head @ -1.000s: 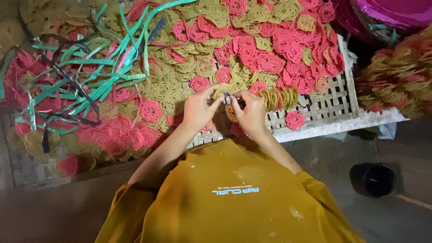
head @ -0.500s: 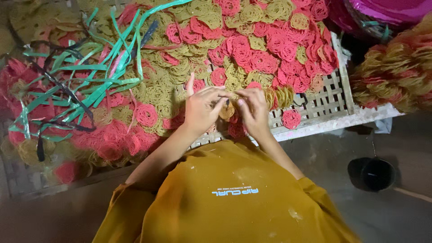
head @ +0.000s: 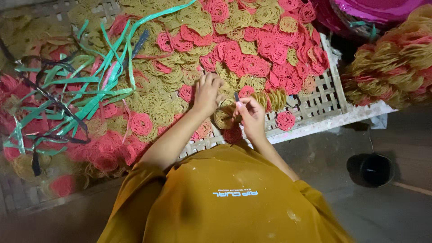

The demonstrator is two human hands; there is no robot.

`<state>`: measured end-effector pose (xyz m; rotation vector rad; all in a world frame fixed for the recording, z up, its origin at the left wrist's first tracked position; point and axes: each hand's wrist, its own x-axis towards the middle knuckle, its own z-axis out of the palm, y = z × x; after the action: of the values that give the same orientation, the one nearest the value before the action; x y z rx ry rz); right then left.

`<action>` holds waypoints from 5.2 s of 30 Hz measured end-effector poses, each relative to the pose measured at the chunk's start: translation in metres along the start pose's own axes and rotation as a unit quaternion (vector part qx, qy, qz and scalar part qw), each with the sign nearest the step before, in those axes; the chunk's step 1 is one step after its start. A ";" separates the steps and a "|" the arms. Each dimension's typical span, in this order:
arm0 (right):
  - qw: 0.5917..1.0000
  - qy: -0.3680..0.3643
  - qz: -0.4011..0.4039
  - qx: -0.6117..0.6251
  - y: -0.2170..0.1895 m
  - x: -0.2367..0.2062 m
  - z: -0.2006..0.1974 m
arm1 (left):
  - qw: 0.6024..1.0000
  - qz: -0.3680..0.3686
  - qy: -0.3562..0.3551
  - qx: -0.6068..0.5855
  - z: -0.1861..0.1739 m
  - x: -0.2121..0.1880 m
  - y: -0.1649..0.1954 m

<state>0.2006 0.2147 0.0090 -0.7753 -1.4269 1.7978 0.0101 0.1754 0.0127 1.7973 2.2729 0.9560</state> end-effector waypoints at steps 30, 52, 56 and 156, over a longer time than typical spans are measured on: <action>0.952 0.017 -0.080 -0.294 -0.009 0.023 0.044 | 0.815 -0.194 0.054 -0.544 -0.020 -0.063 -0.004; 0.909 -0.088 -0.213 -0.348 -0.038 0.000 0.034 | 0.963 0.022 0.081 -0.255 -0.066 -0.049 0.024; 0.982 -0.063 -0.075 -0.163 -0.020 0.005 0.028 | 0.996 -0.013 0.066 -0.066 -0.051 -0.023 -0.014; 0.899 -0.169 -0.216 -0.342 -0.031 0.010 0.040 | 0.989 0.000 0.089 -0.119 -0.093 -0.050 0.026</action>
<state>0.1671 0.2051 0.0472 -0.4137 -2.3095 1.1053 0.0064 0.0949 0.0858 1.6734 2.1401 1.3728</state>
